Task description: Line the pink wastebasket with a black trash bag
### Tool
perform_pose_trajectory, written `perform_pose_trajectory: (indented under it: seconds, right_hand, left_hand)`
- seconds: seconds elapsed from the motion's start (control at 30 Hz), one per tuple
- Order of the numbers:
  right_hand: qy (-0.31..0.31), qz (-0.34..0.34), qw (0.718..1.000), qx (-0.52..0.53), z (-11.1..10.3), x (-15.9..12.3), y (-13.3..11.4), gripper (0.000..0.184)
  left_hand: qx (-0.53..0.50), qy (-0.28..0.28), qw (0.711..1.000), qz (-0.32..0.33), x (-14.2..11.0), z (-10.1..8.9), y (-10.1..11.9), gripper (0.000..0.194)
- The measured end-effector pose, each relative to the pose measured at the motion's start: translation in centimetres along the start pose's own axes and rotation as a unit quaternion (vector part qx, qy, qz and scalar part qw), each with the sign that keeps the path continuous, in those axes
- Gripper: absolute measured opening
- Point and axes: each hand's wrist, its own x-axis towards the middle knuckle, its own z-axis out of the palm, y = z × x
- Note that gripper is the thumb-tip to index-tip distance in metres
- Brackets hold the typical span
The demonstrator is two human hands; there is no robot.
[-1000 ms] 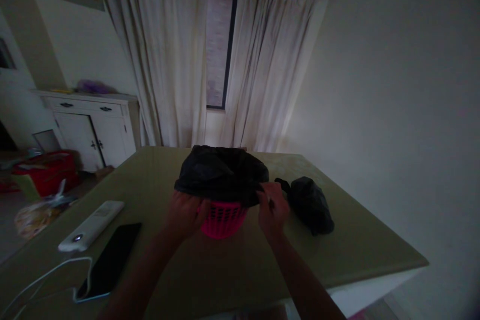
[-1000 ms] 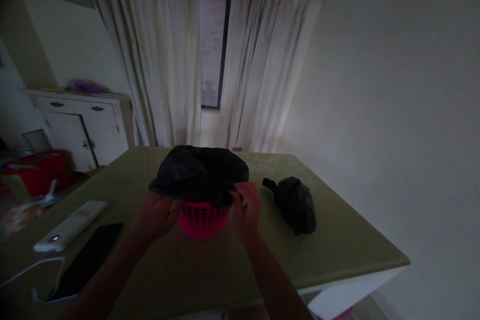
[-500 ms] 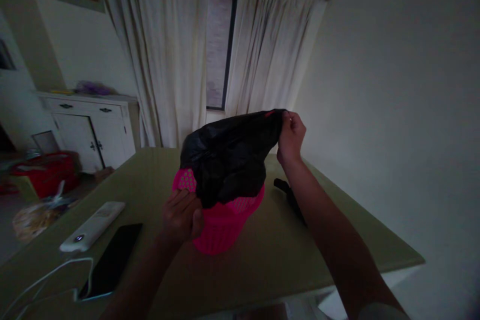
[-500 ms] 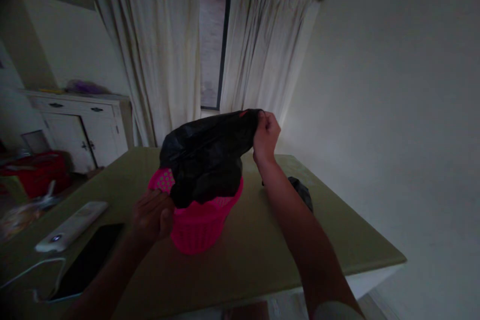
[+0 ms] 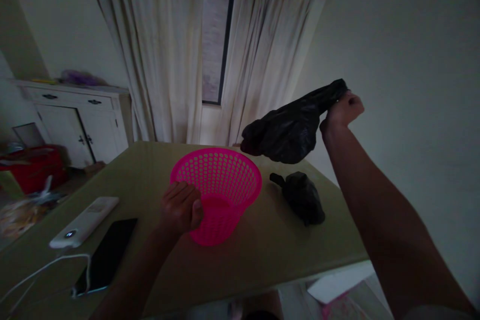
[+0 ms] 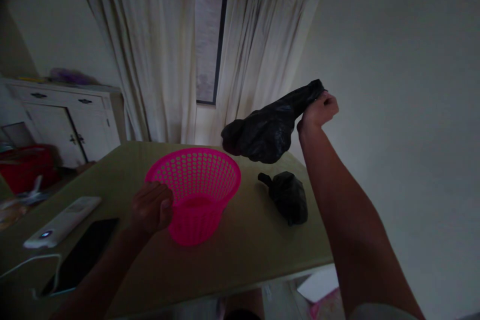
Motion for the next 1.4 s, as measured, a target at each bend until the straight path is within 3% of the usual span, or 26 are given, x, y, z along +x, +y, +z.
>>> perform_pose_trajectory:
  seconds: [0.1, 0.17, 0.27, 0.4, 0.57, 0.7, 0.9, 1.03, 1.13, 1.27, 1.4]
  right_hand:
    - [0.153, -0.009, 0.985, -0.079, -2.0, 1.8, -1.0, 0.029]
    - [0.177, -0.084, 0.974, -0.11, -3.7, 2.5, -1.7, 0.028]
    - [0.122, -0.173, 0.966, -0.146, -6.4, 2.7, -1.7, 0.022]
    - [0.014, -0.229, 0.95, -0.211, -10.2, 1.7, 0.3, 0.015]
    - [-0.014, -0.158, 0.953, -0.258, -13.0, -1.5, 3.1, 0.011]
    - [-0.081, -0.118, 0.963, -0.23, -12.1, -4.3, 3.3, 0.018]
    - [-0.118, -0.116, 0.984, -0.067, -6.2, -6.0, 1.1, 0.023]
    - [-0.084, -0.037, 0.995, 0.031, -2.6, -7.3, 0.5, 0.027]
    - [-0.035, 0.033, 0.994, 0.095, -1.0, -8.2, 0.5, 0.03]
    - [-0.011, 0.068, 0.989, 0.133, -1.2, -9.4, 1.0, 0.025]
    - [-0.007, 0.076, 0.992, 0.098, -4.7, -12.6, 2.4, 0.024]
  left_hand:
    - [-0.005, 0.008, 1.0, 0.005, 0.0, 0.1, 0.0, 0.026]
    - [-0.004, 0.007, 1.0, 0.004, 0.1, 0.1, 0.1, 0.026]
    - [-0.001, 0.004, 1.0, 0.0, 0.1, 0.1, 0.2, 0.025]
    - [-0.001, 0.001, 1.0, 0.003, 0.1, 0.0, 0.2, 0.025]
    - [-0.006, 0.005, 1.0, 0.001, 0.1, 0.1, 0.2, 0.024]
    - [-0.015, 0.012, 1.0, -0.002, 0.2, 0.2, 0.3, 0.024]
    - [-0.015, 0.007, 1.0, -0.007, 0.4, 0.0, 0.5, 0.024]
    - [-0.011, 0.009, 1.0, -0.013, 0.6, -0.1, 0.7, 0.024]
    - [-0.012, 0.007, 1.0, -0.016, 0.6, -0.2, 0.7, 0.024]
    - [-0.014, 0.007, 1.0, -0.016, 0.5, -0.2, 0.7, 0.024]
    - [-0.014, 0.006, 1.0, -0.02, 0.3, -0.1, 0.8, 0.024]
